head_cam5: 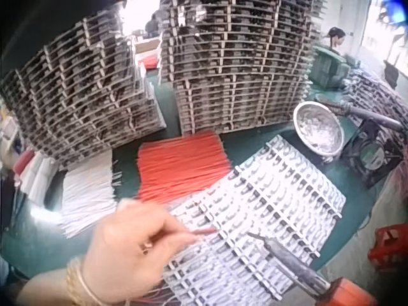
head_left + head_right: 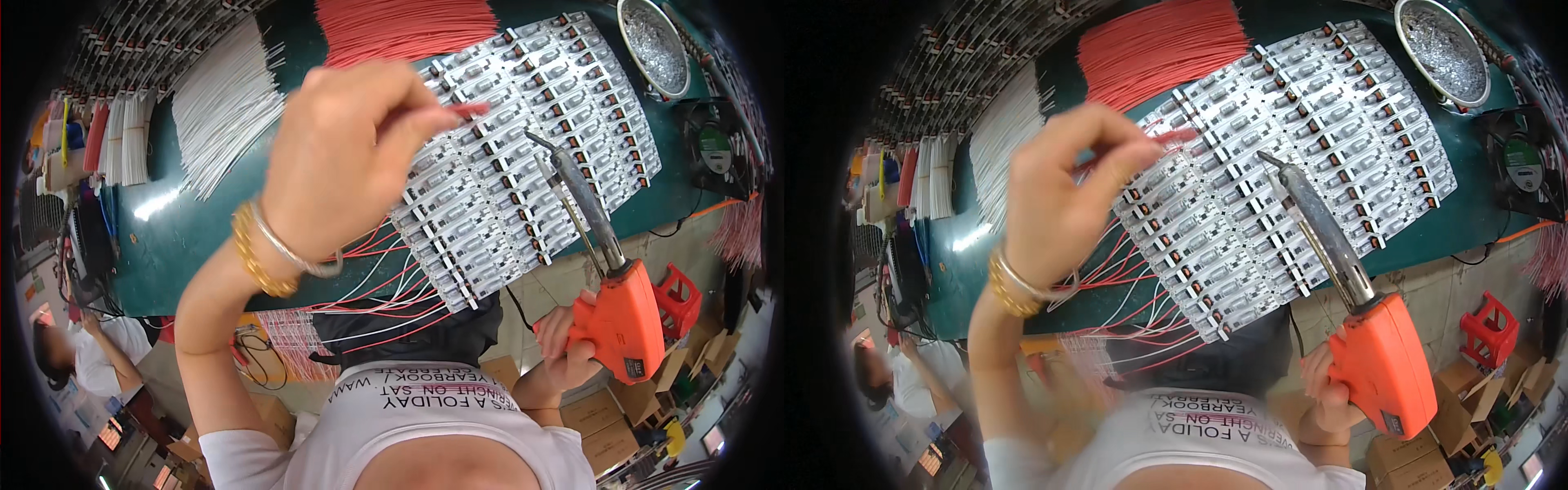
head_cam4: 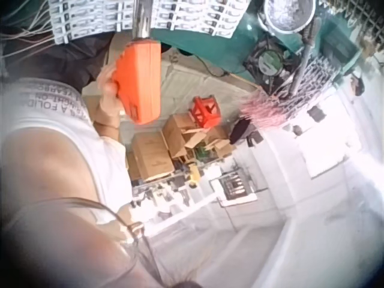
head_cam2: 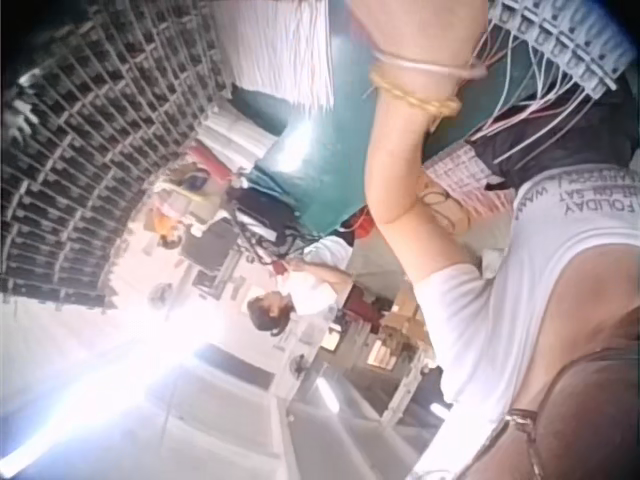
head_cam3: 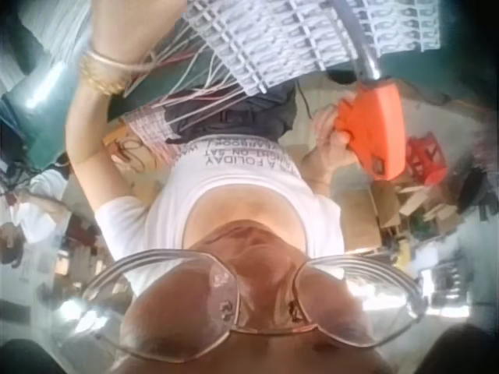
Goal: The person uses a soldering iron to attach white and red wires to a grid of electronic components on a green workbench. They repeatedly pick up individual wires, position them against the component terminals, and apply the soldering iron to secure the connections.
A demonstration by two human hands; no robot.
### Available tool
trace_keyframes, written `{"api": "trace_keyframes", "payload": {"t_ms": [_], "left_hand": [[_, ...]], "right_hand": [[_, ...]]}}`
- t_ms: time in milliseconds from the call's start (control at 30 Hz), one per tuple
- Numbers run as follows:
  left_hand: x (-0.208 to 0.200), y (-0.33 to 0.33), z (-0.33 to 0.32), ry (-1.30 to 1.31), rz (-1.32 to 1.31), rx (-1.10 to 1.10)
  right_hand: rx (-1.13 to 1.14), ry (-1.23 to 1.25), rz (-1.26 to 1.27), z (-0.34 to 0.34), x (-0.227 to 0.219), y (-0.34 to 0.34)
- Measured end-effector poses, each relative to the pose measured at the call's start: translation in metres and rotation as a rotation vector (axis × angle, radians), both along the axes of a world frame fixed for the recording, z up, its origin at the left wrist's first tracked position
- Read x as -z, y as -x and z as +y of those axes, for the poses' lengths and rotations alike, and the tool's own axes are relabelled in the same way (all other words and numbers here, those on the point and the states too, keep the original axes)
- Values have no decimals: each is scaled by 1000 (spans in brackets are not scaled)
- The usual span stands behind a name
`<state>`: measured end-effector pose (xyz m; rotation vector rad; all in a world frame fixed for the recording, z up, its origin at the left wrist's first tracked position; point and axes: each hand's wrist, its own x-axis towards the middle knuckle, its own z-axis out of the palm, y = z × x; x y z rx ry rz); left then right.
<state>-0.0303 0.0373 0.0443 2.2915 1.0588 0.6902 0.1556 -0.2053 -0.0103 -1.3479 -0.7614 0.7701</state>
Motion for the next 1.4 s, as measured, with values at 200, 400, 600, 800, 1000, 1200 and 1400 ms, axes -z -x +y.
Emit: {"api": "trace_keyframes", "payload": {"t_ms": [200,400,600,800,1000,1200,1400], "left_hand": [[29,10,-20,-156,92,-94],[40,5,-20,-218,45,-101],[40,3,-20,-263,22,-111],[42,3,-19,-285,15,-110],[40,4,-20,-304,13,-120],[38,5,-17,-339,-68,-103],[27,8,-21,-215,-71,-41]], "right_hand": [[16,267,115,-42,27,-27],[-164,138,-124,29,-12,14],[-61,178,-240,6,9,4],[-111,74,-225,6,6,1],[-121,106,-278,8,7,1],[-108,101,-112,25,-9,16],[-93,75,-62,5,-8,8]]}}
